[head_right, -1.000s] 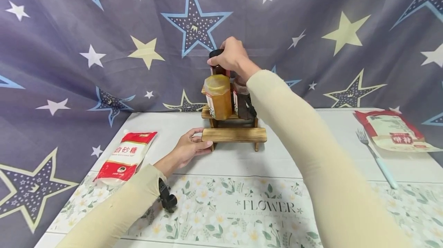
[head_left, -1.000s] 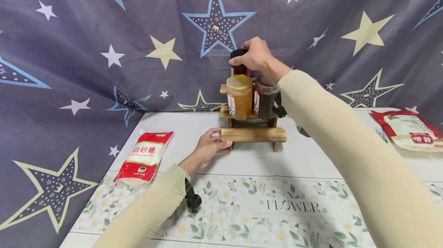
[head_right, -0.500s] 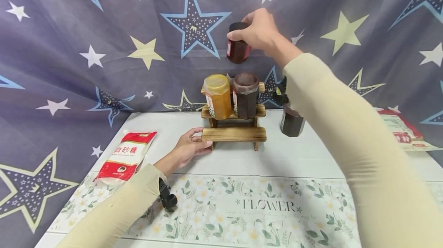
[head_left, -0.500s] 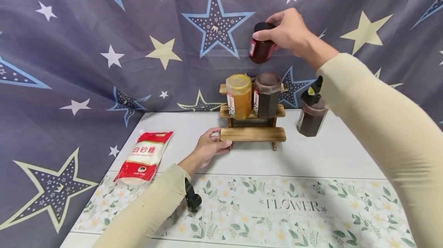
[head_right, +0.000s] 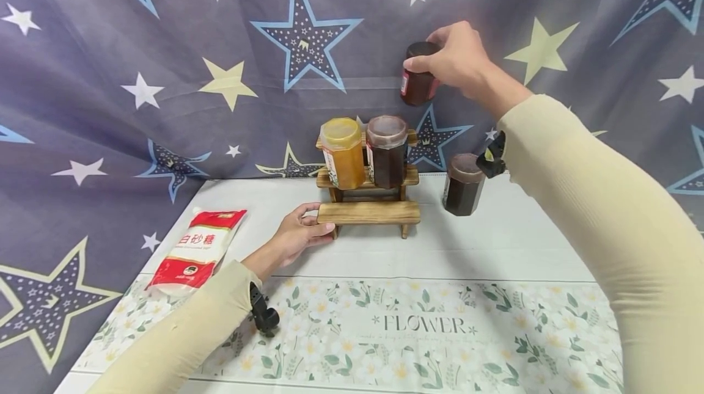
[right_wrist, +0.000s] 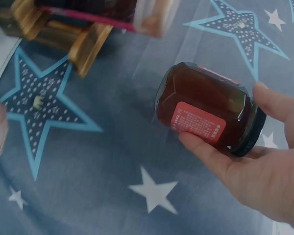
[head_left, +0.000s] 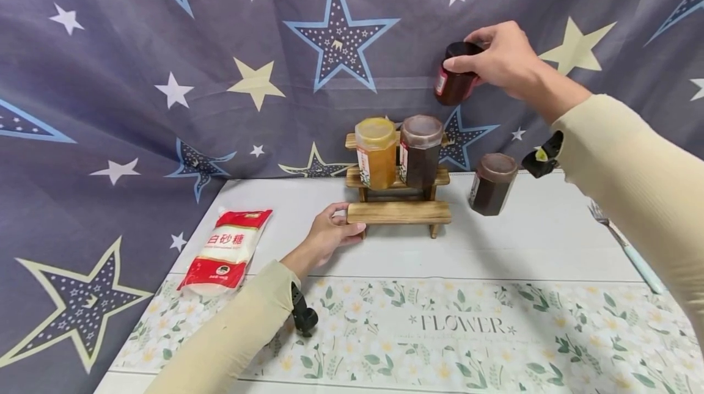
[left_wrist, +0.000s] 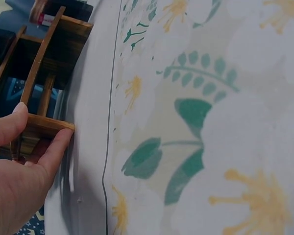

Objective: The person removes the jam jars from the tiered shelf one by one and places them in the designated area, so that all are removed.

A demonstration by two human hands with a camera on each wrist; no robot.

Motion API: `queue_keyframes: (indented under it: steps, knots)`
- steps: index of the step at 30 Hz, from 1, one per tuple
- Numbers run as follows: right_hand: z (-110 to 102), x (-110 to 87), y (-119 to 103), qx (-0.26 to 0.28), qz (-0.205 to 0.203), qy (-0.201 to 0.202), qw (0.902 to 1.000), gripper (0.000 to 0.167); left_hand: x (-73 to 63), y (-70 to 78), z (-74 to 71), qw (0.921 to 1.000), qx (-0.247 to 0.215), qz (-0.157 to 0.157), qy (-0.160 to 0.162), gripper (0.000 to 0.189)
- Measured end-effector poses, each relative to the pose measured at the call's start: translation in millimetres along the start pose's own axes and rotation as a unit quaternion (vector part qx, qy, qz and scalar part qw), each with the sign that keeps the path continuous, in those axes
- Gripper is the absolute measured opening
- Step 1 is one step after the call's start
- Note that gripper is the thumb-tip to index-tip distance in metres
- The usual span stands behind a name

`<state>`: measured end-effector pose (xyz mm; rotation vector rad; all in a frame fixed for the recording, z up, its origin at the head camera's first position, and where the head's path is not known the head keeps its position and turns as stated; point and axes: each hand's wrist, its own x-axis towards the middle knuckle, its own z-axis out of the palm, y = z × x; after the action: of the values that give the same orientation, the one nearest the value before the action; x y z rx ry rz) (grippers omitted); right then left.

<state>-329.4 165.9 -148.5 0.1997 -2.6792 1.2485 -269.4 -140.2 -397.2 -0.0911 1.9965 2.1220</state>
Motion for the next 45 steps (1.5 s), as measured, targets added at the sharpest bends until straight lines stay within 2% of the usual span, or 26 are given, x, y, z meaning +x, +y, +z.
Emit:
queue_keyframes:
  steps: [6,12,20,25,29,40,45]
  knots:
    - [-10,-7.4,26,0.022,0.012,-0.008,0.9996,0.075,-1.3,-0.8,-0.9,1.0000,-0.001,0.003,0.006,0.060]
    - [-16,-21.7,66,0.043,0.026,-0.018,0.9986,0.072,-0.2,-1.6,-0.1,1.0000,-0.003,0.005,0.001,0.060]
    - [-22,-44.0,120,-0.018,0.051,0.013,0.9984,0.076,1.4,-1.0,1.1,1.0000,-0.003,0.006,-0.002,0.061]
    - [-26,-55.5,148,-0.065,0.050,0.044,0.9957,0.071,1.8,-1.4,0.6,0.9999,-0.005,0.006,-0.007,0.062]
    - [-28,-62.3,163,-0.081,0.050,0.057,0.9939,0.071,1.0,-1.6,-0.4,1.0000,-0.003,0.006,-0.004,0.061]
    - [-32,-69.9,189,-0.073,0.078,0.050,0.9930,0.078,2.1,-2.4,0.0,1.0000,-0.003,0.001,0.003,0.061]
    - [-27,-75.2,208,-0.103,0.069,0.063,0.9903,0.072,2.0,-1.9,0.1,1.0000,-0.001,0.002,0.001,0.061]
